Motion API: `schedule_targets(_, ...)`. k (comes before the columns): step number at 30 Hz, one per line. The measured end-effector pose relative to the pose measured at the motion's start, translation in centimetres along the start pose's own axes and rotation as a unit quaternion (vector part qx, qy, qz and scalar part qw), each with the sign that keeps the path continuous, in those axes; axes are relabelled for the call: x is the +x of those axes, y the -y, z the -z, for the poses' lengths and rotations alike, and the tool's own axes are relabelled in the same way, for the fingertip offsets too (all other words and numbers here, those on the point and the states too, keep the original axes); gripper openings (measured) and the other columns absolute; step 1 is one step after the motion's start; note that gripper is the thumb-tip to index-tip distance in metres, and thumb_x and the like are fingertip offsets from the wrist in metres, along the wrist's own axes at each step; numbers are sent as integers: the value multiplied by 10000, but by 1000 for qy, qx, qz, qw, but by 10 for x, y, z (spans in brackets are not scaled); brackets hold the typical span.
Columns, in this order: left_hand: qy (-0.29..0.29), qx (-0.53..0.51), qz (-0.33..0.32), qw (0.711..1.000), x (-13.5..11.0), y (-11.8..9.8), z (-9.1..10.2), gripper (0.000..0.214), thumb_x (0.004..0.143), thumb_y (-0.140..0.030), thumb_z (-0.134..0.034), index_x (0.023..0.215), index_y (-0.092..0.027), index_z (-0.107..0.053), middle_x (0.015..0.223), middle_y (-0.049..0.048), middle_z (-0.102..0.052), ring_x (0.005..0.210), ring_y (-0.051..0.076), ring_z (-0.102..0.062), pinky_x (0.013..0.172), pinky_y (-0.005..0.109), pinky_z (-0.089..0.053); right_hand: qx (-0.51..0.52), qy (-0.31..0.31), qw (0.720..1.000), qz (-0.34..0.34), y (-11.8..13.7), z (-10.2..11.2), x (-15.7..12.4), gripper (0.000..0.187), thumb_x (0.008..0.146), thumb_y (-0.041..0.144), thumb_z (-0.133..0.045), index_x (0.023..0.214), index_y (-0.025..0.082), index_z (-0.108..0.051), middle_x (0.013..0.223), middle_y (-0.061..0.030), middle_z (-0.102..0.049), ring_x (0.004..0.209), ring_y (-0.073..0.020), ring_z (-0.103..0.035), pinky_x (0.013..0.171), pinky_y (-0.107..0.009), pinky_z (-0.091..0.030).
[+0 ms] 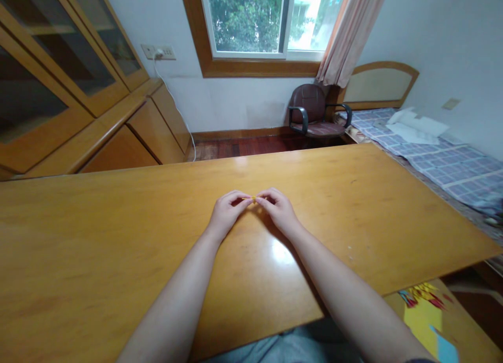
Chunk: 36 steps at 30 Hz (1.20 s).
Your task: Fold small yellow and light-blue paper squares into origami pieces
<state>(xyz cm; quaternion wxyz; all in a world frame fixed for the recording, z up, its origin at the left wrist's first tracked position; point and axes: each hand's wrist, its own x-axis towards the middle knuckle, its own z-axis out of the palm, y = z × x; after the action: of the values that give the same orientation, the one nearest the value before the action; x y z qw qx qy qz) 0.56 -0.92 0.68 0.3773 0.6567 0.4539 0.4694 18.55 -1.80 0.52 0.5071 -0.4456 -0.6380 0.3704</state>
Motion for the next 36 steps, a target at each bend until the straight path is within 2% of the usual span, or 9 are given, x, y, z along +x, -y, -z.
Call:
schedule_targets(6, 9, -9, 12, 1000, 1, 1, 0, 202, 802, -388, -709, 774, -188, -723, 805, 45, -722, 776, 193, -657, 749, 293, -495, -7, 3, 1000, 2, -1, 0, -1, 108, 849, 294, -651, 824, 203, -704, 803, -16, -658, 711, -149, -573, 685, -268, -452)
schedule_targets(16, 16, 19, -11, 1000, 0, 1, 1, 185, 818, -375, -698, 794, -195, -728, 805, 41, -702, 758, 185, -641, 718, 285, -483, 0, 9, 1000, -19, -5, -1, 2, 141, 822, 328, -680, 866, 199, -716, 810, -14, -659, 706, -144, -569, 686, -268, -444)
schedule_targets(21, 18, -6, -1, 1000, 0, 2, 0, 182, 809, -370, -708, 807, -188, -723, 833, 49, -710, 792, 192, -654, 745, 289, -493, 14, 12, 1000, -14, -3, -1, 1, 137, 822, 326, -677, 807, 193, -703, 795, -12, -659, 700, -140, -571, 677, -263, -447)
schedule_targets(29, 25, -25, 10, 999, 1, 0, -1, 180, 775, -352, -737, 797, -174, -718, 817, 39, -693, 779, 178, -638, 739, 274, -488, 53, 17, 998, -30, -8, -1, 3, 154, 825, 351, -667, 818, 198, -681, 790, -7, -635, 706, -145, -567, 633, -253, -428)
schedule_targets(36, 23, -31, -6, 999, 0, -1, 1, 157, 760, -326, -739, 732, -174, -714, 772, 41, -681, 749, 177, -622, 715, 275, -479, -5, 21, 1000, 12, -1, 0, 1, 109, 844, 296, -653, 807, 197, -679, 775, -7, -623, 714, -148, -558, 683, -268, -431)
